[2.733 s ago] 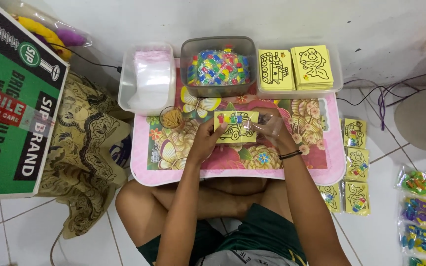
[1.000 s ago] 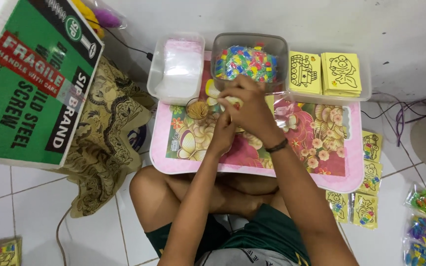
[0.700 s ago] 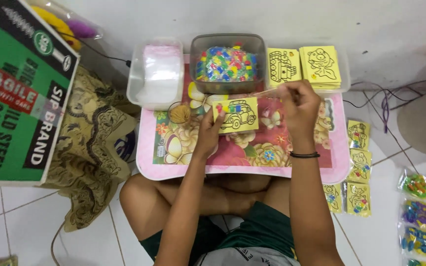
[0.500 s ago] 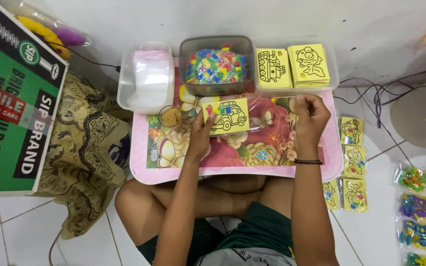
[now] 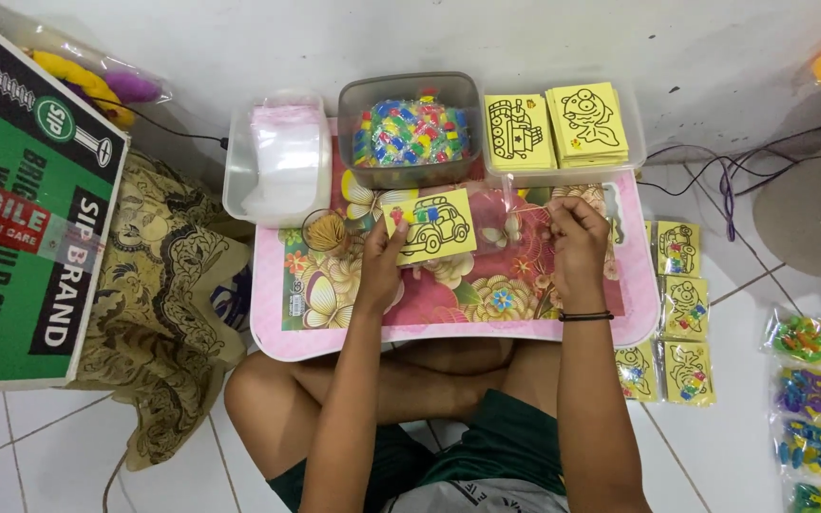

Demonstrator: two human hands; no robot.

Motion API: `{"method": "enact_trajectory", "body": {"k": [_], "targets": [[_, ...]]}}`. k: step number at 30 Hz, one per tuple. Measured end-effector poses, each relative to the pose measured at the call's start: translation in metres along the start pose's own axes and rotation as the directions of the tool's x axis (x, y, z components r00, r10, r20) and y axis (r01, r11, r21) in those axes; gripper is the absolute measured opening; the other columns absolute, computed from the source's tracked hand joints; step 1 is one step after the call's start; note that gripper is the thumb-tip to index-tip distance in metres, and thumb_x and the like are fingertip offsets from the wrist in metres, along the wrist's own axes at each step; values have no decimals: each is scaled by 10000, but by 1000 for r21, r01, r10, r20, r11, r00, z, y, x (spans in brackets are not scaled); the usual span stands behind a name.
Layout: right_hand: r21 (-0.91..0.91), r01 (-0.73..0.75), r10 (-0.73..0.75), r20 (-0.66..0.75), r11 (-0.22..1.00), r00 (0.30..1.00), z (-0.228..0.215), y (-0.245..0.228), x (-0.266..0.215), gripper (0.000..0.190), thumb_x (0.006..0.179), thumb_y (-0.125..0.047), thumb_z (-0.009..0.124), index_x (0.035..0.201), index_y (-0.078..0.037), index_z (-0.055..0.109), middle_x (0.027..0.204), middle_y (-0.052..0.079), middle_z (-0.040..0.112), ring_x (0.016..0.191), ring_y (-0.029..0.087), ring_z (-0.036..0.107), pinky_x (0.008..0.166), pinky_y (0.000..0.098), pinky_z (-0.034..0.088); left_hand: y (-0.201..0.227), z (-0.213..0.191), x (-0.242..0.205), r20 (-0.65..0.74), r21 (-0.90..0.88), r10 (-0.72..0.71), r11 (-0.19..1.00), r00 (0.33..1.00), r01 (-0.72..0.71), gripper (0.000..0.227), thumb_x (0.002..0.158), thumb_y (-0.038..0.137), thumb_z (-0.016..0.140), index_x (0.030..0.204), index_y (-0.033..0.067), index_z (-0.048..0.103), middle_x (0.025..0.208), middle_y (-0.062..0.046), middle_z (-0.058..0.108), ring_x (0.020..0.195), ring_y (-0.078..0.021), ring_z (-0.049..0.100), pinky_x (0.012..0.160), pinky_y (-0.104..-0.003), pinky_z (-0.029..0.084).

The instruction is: The person assembles small toy kits by placing a printed card and a plastic animal figurine into a clear plastic bag and sealing it.

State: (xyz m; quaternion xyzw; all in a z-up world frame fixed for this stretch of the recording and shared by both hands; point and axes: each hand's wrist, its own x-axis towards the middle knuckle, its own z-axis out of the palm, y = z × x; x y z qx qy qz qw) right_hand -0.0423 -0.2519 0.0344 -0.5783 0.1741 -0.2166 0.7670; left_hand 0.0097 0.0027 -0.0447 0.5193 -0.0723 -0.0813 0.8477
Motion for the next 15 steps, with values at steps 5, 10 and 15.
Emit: {"method": "enact_trajectory", "body": {"k": [5,10,15], "targets": [[9,-40,40,45,999,998,-5,6,1,81,945,-102,696,949,-21,695,745,-24,432,680,62,481,608,218,479,-5,-3,2,6,1,-3,1000,1000,3,422,1059,268,544,1343,-44,522,814,-218,677,509,-242,697,398,-307,591],[-64,-46,54,123,997,991,6,12,-2,109,944,-115,717,978,-12,716,757,-10,474,687,69,497,605,208,494,-6,-5,2,-4,-39,-5,999,1000,5,448,1050,266,561,1366,-46,505,829,-223,670,520,-245,695,387,-301,584],[-82,-49,70,287,995,955,21,14,-10,91,944,-88,739,978,-5,729,784,35,584,685,93,563,616,251,539,4,2,0,-11,-34,0,999,1000,0,446,1056,264,544,1367,-52,500,839,-216,669,535,-238,701,392,-294,590]]}}
